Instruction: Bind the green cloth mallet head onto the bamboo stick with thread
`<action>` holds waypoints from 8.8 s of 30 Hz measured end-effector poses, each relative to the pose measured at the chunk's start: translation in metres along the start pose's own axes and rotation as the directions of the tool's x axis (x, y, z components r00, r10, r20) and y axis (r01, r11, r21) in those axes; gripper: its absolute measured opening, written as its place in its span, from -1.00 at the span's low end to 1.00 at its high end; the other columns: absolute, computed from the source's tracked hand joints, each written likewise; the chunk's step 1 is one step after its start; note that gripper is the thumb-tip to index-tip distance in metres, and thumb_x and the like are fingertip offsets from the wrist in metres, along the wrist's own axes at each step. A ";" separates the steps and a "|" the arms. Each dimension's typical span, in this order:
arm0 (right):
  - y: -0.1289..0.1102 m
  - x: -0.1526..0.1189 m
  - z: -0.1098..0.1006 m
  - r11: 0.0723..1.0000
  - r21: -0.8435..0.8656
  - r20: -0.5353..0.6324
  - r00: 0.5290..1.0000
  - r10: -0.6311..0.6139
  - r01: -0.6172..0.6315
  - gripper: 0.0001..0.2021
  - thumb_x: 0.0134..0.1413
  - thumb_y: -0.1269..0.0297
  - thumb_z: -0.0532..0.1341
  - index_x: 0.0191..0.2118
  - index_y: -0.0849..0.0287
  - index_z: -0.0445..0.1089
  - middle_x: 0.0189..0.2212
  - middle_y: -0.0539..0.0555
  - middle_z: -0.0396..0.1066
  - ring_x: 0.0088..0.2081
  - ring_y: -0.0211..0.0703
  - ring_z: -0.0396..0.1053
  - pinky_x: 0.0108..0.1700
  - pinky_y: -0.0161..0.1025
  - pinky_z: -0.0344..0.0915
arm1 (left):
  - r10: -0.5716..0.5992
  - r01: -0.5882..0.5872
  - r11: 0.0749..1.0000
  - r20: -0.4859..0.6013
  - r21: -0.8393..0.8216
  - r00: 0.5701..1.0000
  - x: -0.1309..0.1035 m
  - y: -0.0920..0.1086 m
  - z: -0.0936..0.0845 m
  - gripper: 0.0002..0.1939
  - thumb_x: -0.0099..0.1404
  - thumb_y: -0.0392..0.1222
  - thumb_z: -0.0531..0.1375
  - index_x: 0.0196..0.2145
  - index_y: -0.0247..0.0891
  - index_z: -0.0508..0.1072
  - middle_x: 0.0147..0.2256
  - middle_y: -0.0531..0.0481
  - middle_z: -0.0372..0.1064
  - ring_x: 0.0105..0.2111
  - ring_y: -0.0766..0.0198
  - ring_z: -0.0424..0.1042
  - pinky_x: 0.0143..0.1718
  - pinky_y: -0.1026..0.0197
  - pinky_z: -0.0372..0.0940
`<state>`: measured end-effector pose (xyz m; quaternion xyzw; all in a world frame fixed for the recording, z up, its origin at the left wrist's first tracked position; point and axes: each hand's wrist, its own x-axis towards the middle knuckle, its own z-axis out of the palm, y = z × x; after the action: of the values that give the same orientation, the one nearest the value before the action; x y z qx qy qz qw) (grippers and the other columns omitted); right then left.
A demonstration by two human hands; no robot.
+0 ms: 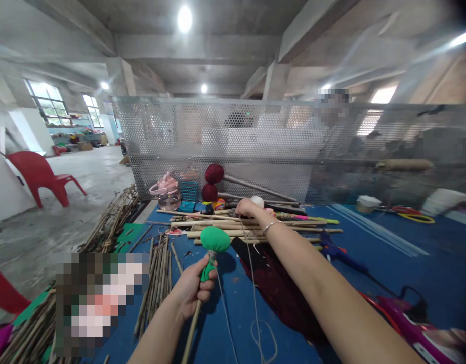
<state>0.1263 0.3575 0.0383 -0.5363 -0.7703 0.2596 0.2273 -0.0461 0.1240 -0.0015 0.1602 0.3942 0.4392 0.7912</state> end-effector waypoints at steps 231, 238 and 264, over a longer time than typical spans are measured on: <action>-0.011 -0.211 0.048 0.161 0.948 0.288 0.955 -0.066 -0.275 -0.74 -0.26 0.25 0.35 -0.48 0.26 0.28 -0.78 -0.24 -0.15 -0.73 -0.52 -0.30 -0.72 -0.48 -0.37 | 0.450 -0.437 0.839 0.039 0.325 0.892 -0.010 -0.042 0.049 -0.60 -0.04 -0.12 0.30 -0.27 -0.27 0.27 -0.58 0.15 0.23 -0.75 0.58 0.03 -0.77 0.51 -0.15; -0.003 -0.211 0.047 0.097 0.931 0.365 0.910 -0.197 -0.352 -0.71 -0.26 0.25 0.35 -0.39 0.25 0.30 -0.78 -0.25 -0.15 -0.72 -0.52 -0.34 -0.71 -0.49 -0.38 | 0.183 -0.212 0.971 0.229 0.109 0.956 -0.007 -0.042 0.046 -0.80 0.05 -0.20 0.23 -0.39 -0.36 0.34 -0.50 0.03 0.30 -0.75 0.64 0.00 -0.81 0.55 -0.15; -0.012 -0.212 0.047 0.189 0.956 0.243 0.966 -0.092 -0.222 -0.72 -0.32 0.23 0.37 -0.52 0.24 0.27 -0.81 -0.23 -0.04 -0.78 -0.53 -0.24 -0.75 -0.46 -0.35 | 0.601 -0.549 0.692 0.047 0.469 0.798 -0.010 -0.050 0.050 -0.71 0.03 -0.07 0.25 -0.36 -0.28 0.28 -0.69 0.19 0.19 -0.77 0.53 0.07 -0.76 0.43 -0.02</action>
<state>0.1565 0.1461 -0.0054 -0.2648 -0.4266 0.7629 0.4074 0.0178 0.0918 0.0053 0.4337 0.4592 0.5663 0.5295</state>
